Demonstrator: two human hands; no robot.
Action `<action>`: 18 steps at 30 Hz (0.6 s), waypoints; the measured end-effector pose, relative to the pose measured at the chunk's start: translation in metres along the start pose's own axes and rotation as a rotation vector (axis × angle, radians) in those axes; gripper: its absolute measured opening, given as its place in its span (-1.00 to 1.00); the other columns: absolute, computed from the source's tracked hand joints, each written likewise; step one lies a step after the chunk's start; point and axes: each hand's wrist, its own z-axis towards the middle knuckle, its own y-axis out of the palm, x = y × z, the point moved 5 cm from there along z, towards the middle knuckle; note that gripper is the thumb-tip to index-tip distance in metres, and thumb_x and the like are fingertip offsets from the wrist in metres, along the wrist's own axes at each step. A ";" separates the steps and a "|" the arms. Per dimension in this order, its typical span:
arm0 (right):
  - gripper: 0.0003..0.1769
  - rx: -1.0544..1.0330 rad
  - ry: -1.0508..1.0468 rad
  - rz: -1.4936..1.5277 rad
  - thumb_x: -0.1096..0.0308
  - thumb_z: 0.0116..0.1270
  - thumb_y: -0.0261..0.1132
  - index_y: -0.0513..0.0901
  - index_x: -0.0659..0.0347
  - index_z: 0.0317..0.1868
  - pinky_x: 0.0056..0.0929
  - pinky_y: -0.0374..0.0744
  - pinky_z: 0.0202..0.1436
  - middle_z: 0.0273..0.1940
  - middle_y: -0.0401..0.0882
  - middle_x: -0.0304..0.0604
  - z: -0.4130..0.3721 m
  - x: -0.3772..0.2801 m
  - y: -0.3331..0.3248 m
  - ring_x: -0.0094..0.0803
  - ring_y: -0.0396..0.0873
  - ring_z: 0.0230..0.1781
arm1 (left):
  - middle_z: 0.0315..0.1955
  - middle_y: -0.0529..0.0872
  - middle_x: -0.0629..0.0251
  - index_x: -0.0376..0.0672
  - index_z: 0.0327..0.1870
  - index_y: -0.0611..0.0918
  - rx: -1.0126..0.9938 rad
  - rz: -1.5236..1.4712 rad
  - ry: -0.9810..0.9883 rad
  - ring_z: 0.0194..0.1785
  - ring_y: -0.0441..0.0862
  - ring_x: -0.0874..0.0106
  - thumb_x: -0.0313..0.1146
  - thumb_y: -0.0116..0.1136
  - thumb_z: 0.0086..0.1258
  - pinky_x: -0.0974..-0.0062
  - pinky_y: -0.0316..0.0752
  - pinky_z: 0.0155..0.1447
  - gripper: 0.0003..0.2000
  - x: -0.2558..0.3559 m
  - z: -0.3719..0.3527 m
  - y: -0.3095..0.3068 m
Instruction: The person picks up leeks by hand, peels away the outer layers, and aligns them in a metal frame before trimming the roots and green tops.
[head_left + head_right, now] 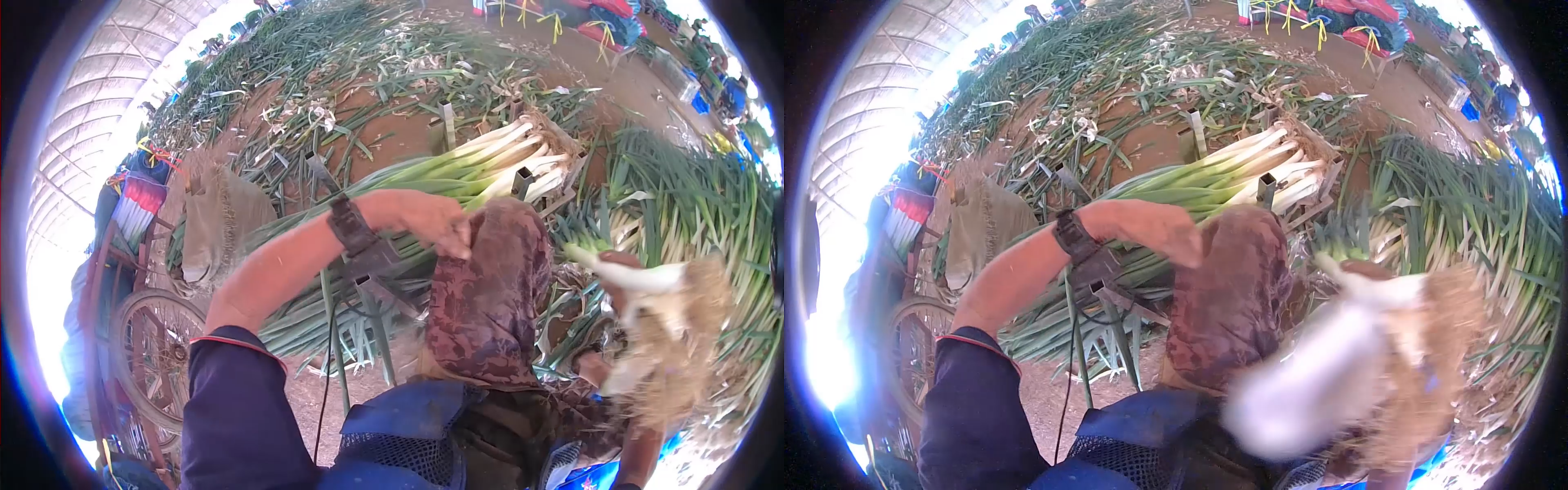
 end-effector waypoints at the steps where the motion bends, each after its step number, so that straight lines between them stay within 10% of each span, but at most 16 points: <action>1: -0.58 0.006 0.046 -0.031 0.25 0.27 0.38 0.59 0.29 0.08 -0.42 0.45 0.05 -0.09 0.57 -0.16 0.008 -0.004 -0.015 -0.42 0.52 -0.10 | -0.21 0.72 0.31 -0.25 0.02 0.70 -0.017 0.029 -0.093 -0.15 0.62 0.49 -0.03 0.31 0.35 0.47 0.54 -0.14 -0.56 -0.011 -0.010 -0.007; 10: -0.43 0.131 -0.087 -0.055 0.21 0.22 0.39 0.54 0.35 0.18 -0.25 0.32 0.40 0.12 0.56 -0.06 0.037 -0.005 -0.152 -0.28 0.48 0.18 | -0.07 0.70 0.23 -0.25 0.15 0.62 0.720 0.087 -0.181 0.03 0.65 0.37 -0.17 0.32 0.37 0.40 0.58 0.12 -0.57 0.029 -0.186 -0.129; 18: -0.40 0.322 -0.204 -0.040 0.21 0.32 0.33 0.47 0.37 0.29 -0.25 0.39 0.39 0.23 0.50 0.04 0.029 -0.066 -0.181 -0.20 0.46 0.28 | -0.19 0.72 0.15 -0.27 0.13 0.63 0.802 0.329 0.023 -0.07 0.68 0.35 -0.10 0.27 0.37 0.41 0.58 0.03 -0.54 0.149 -0.260 -0.088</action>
